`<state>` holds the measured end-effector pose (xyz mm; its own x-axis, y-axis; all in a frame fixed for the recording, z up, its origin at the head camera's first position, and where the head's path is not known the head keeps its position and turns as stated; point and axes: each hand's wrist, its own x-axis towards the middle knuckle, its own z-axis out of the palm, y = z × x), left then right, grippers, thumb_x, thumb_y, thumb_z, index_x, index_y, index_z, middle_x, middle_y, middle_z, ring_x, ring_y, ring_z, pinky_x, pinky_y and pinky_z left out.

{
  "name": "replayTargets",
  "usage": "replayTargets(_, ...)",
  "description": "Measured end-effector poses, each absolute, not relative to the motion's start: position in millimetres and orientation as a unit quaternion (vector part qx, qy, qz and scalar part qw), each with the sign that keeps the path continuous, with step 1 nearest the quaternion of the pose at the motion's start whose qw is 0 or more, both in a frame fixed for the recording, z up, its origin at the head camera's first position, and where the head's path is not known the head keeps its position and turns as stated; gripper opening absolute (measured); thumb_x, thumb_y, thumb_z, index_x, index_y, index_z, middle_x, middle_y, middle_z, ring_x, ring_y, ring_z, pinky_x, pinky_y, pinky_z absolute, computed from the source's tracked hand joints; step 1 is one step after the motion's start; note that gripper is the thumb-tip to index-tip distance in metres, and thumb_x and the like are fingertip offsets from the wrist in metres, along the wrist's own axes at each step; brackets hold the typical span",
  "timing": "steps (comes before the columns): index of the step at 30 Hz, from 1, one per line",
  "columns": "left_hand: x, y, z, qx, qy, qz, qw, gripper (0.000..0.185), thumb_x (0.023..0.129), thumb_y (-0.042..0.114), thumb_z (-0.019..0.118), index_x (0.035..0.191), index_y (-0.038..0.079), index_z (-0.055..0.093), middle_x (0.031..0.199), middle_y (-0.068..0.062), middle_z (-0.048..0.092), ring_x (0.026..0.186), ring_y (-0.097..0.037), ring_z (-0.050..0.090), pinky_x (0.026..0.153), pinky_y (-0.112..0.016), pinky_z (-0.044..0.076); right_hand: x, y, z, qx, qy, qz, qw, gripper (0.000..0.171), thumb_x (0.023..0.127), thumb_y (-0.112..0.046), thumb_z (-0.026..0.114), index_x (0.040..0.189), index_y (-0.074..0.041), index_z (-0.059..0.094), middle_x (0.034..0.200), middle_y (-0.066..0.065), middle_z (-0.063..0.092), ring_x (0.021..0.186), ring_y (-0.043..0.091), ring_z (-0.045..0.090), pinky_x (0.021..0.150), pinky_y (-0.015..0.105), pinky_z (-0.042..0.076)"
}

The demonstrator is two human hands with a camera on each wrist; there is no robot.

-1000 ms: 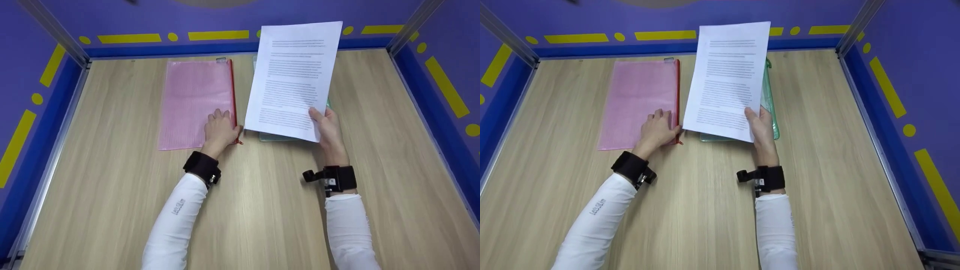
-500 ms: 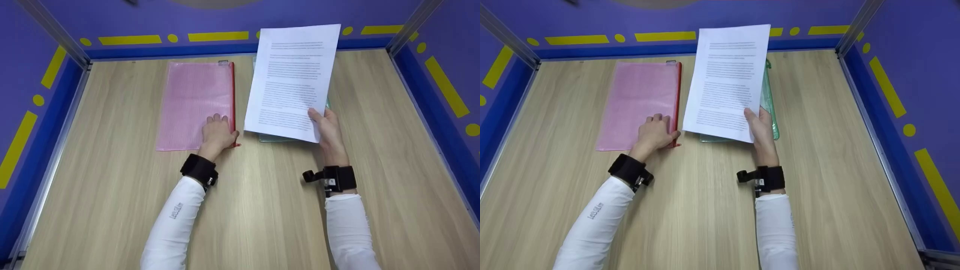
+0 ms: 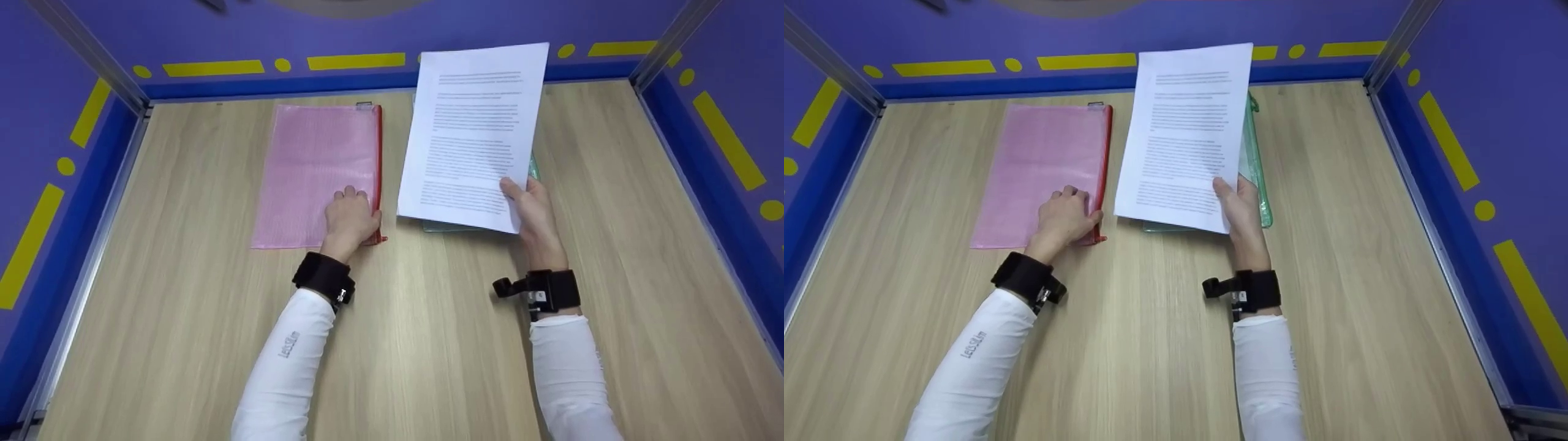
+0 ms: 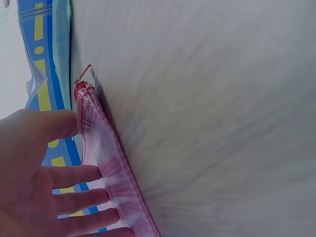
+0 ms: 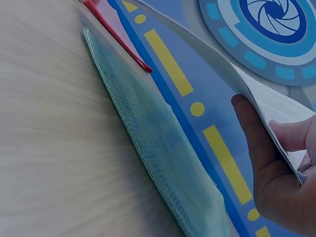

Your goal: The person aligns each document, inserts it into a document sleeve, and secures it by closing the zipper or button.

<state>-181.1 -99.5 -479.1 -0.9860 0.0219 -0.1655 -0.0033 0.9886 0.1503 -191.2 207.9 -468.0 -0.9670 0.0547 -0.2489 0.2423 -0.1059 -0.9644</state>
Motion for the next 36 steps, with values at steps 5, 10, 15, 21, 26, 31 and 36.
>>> replayTargets(5,-184,-98,-481,-0.002,0.996,0.065,0.055,0.049,0.096,0.041,0.058,0.114,-0.003,0.066,0.113,-0.019,0.063,0.103,-0.035,0.063,0.081,-0.046,0.057,-193,205,-470,0.114,0.665,-0.735,0.068,0.047,0.103,-0.017,0.050,0.148,-0.007,0.044,0.115,0.000,0.068,0.098,0.010,0.070,0.077,0.021,0.056)
replayTargets(10,-185,-98,-480,-0.007,0.997,0.069,0.046,0.045,0.097,0.039,0.057,0.111,-0.002,0.068,0.111,-0.020,0.065,0.101,-0.036,0.064,0.081,-0.047,0.057,-192,205,-470,0.123,0.662,-0.737,0.062,0.046,0.102,-0.017,0.052,0.146,-0.006,0.046,0.116,0.003,0.069,0.096,0.011,0.070,0.076,0.021,0.056)
replayTargets(15,-186,-100,-479,-0.006,0.996,0.083,0.034,0.042,0.097,0.038,0.058,0.108,-0.001,0.071,0.107,-0.021,0.068,0.099,-0.038,0.066,0.080,-0.049,0.058,-193,204,-470,0.119,0.649,-0.748,0.073,0.046,0.102,-0.018,0.052,0.146,-0.006,0.045,0.114,0.003,0.069,0.097,0.013,0.070,0.076,0.023,0.057)
replayTargets(21,-186,-105,-478,-0.008,0.994,0.097,0.045,0.040,0.099,0.038,0.055,0.110,0.004,0.073,0.109,-0.019,0.069,0.100,-0.037,0.066,0.080,-0.048,0.058,-193,204,-470,0.117,0.649,-0.748,0.075,0.046,0.103,-0.017,0.051,0.147,-0.006,0.044,0.117,0.004,0.069,0.098,0.013,0.070,0.076,0.023,0.058)
replayTargets(26,-185,-106,-480,-0.013,0.995,0.093,0.039,0.037,0.098,0.036,0.057,0.106,0.003,0.073,0.107,-0.018,0.070,0.098,-0.036,0.067,0.079,-0.048,0.059,-194,201,-471,0.131,0.659,-0.737,0.076,0.046,0.103,-0.018,0.052,0.147,-0.008,0.045,0.124,0.008,0.066,0.101,0.013,0.069,0.078,0.023,0.057)
replayTargets(31,-185,-101,-484,0.001,0.997,0.080,0.011,0.035,0.095,0.031,0.062,0.096,-0.003,0.073,0.099,-0.020,0.071,0.090,-0.037,0.070,0.074,-0.046,0.060,-195,198,-470,0.129,0.672,-0.726,0.070,0.045,0.102,-0.019,0.052,0.146,-0.009,0.047,0.127,0.010,0.066,0.101,0.012,0.070,0.078,0.021,0.056)
replayTargets(36,-186,-97,-485,-0.018,0.996,0.083,-0.007,0.026,0.090,0.022,0.063,0.091,-0.003,0.073,0.095,-0.020,0.072,0.087,-0.035,0.071,0.073,-0.045,0.060,-195,195,-471,0.126,0.677,-0.722,0.067,0.043,0.102,-0.018,0.052,0.145,-0.009,0.049,0.128,0.010,0.066,0.100,0.012,0.070,0.078,0.021,0.056)
